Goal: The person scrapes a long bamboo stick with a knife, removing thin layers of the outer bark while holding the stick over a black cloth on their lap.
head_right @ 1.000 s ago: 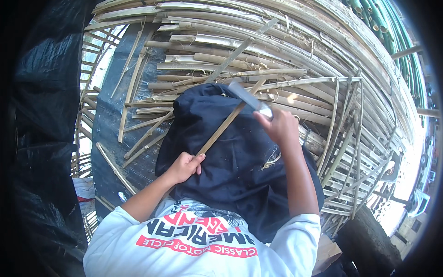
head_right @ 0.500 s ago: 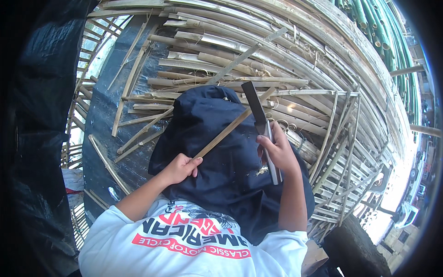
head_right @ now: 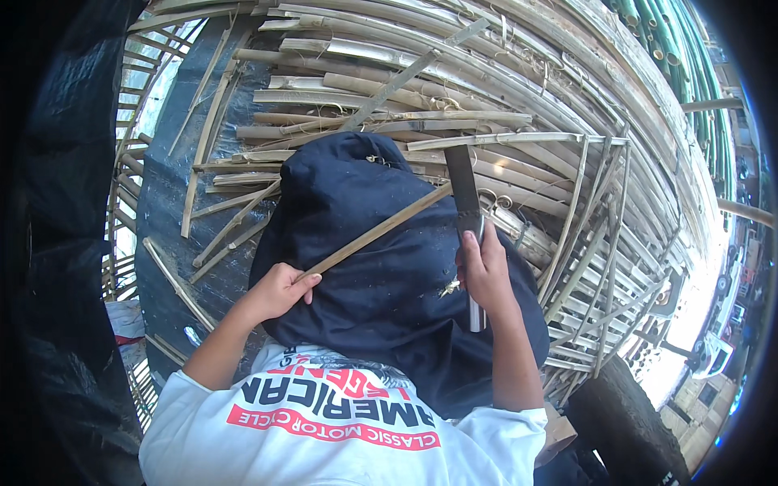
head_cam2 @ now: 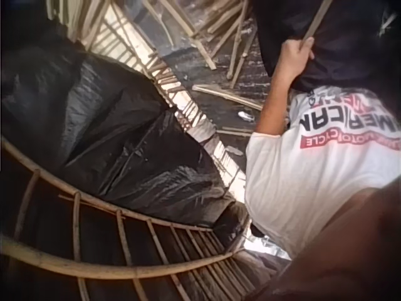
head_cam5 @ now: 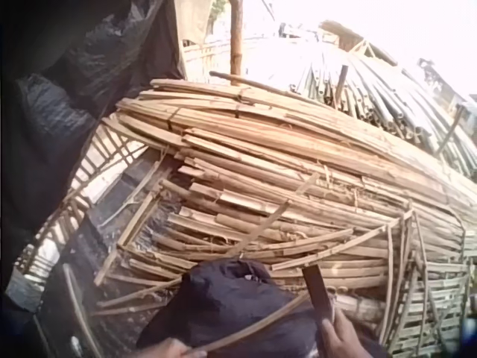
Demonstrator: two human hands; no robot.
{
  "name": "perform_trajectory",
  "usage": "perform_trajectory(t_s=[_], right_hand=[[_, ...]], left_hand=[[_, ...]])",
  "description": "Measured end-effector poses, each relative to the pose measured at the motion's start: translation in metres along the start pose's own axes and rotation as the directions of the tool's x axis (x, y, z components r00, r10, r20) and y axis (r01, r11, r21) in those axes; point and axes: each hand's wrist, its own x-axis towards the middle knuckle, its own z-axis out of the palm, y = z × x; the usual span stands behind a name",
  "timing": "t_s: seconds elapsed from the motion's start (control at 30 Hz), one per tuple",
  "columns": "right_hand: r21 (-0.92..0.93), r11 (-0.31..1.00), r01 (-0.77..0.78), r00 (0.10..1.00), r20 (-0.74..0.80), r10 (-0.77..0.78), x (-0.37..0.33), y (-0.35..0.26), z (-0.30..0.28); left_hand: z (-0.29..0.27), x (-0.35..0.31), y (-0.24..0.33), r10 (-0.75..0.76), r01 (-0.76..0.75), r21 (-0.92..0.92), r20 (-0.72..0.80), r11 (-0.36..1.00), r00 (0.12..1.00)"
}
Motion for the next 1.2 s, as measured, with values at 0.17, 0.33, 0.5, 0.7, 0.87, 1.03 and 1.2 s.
perform_trajectory(t_s=[0.17,0.33,0.5,0.7,0.87,1.03,1.2], right_hand=[[0.012,0.999,-0.051,0.991,0.121,0.049,-0.005,-0.006,-0.036],[-0.071,0.982,-0.176,0.942,0.279,0.189,-0.025,-0.011,-0.002],[0.024,0.996,-0.084,0.996,-0.030,0.085,-0.024,-0.007,-0.003],[-0.074,0.996,-0.049,0.993,0.107,0.057,-0.025,-0.006,-0.004],[-0.059,0.998,-0.022,1.000,0.004,0.023,-0.025,0.004,0.019],[-0.194,0.977,0.087,0.986,-0.122,-0.112,-0.029,-0.013,0.009],[-0.571,0.771,0.282,0.889,-0.145,-0.433,-0.032,-0.011,0.020]], left_hand=[[-0.006,0.006,-0.005,0.038,-0.038,0.033,0.019,0.999,0.999],[-0.005,0.009,-0.001,0.033,-0.033,0.062,0.011,0.998,0.999],[0.000,0.007,0.001,0.068,-0.065,0.098,-0.026,0.993,0.997],[0.003,0.007,0.002,0.077,-0.073,0.098,-0.043,0.993,0.996],[0.003,0.007,0.006,0.081,-0.073,0.161,-0.041,0.984,0.996],[0.004,0.007,0.003,0.099,-0.091,0.150,-0.051,0.984,0.994],[0.010,0.004,0.008,0.156,-0.129,0.209,-0.119,0.969,0.981]])
